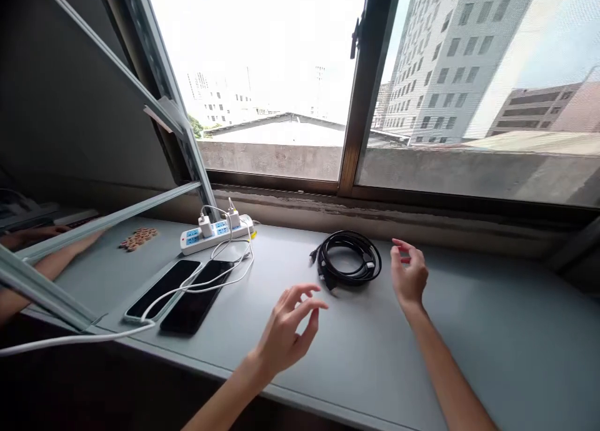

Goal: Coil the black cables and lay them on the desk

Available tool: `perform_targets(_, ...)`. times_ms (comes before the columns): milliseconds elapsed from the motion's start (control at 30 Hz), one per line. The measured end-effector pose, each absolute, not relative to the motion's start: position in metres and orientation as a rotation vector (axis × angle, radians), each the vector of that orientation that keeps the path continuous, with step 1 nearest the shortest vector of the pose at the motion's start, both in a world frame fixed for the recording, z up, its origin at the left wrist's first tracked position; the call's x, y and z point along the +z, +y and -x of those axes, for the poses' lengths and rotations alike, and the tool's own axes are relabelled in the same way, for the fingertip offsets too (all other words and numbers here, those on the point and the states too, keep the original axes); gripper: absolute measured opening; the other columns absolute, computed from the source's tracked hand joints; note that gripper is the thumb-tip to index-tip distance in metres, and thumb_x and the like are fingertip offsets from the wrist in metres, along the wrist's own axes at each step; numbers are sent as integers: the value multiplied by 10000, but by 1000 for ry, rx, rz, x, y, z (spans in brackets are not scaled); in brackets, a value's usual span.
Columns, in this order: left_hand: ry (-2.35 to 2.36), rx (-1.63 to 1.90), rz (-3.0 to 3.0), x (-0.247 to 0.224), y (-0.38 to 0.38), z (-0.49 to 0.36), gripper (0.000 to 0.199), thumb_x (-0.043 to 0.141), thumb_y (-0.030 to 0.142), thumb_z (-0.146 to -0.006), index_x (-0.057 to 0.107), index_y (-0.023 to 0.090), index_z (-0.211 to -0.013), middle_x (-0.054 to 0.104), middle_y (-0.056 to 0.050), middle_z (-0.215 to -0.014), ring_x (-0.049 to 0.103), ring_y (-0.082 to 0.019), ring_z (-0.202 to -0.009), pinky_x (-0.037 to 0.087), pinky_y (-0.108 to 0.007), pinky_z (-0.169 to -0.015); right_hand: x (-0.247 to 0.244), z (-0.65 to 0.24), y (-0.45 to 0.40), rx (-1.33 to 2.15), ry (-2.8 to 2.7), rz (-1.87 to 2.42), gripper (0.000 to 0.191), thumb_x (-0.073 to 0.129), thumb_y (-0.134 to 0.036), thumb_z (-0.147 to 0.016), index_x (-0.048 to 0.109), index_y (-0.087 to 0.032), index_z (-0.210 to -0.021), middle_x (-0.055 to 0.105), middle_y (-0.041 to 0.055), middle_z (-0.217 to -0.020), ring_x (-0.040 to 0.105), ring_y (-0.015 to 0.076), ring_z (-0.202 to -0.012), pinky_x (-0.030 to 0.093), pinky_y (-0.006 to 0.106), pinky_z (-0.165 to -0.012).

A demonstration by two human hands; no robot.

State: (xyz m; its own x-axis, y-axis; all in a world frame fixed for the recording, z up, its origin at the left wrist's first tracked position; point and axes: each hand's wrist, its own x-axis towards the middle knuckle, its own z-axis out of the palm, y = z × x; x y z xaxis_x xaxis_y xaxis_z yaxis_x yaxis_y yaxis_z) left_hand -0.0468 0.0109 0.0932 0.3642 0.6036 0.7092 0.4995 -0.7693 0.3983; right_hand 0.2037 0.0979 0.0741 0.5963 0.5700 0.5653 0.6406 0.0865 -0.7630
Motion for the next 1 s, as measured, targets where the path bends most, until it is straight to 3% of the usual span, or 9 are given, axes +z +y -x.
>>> perform_targets(133, 1010, 1459, -2483, 84, -8, 77, 185, 442, 51, -781, 532, 198, -848, 555, -66, -999, 545, -140, -821, 481, -288, -701, 87, -194, 90, -132, -1022, 1512, 313, 455, -345, -792, 646, -167, -963, 607, 73, -967, 523, 124, -632, 420, 246, -570)
perform_targets(367, 1398, 1427, -2544, 61, -37, 129, 185, 397, 21, -765, 467, 181, -704, 534, -67, -944, 530, -139, -752, 471, -282, -628, 97, -183, 76, -264, -1139, 1358, 210, 457, -300, -820, 618, -166, -841, 600, 58, -883, 513, 118, -624, 412, 217, -492)
perform_targets(667, 1810, 1370, -2495, 49, -47, 185, 215, 380, 44, -781, 476, 180, -645, 521, -78, -1018, 542, -150, -777, 476, -283, -650, 89, -183, 73, -319, -1314, 1383, 201, 465, -273, -802, 643, -181, -798, 621, 29, -740, 533, 129, -595, 442, 247, -541)
perform_targets(1000, 1958, 1446, -2520, 51, -56, 205, 144, 468, 78, -796, 527, 172, -705, 536, -63, -932, 554, -150, -753, 460, -283, -693, 90, -181, 73, -312, -1301, 1395, 180, 488, -257, -766, 653, -189, -782, 619, 12, -676, 536, 126, -561, 441, 244, -549)
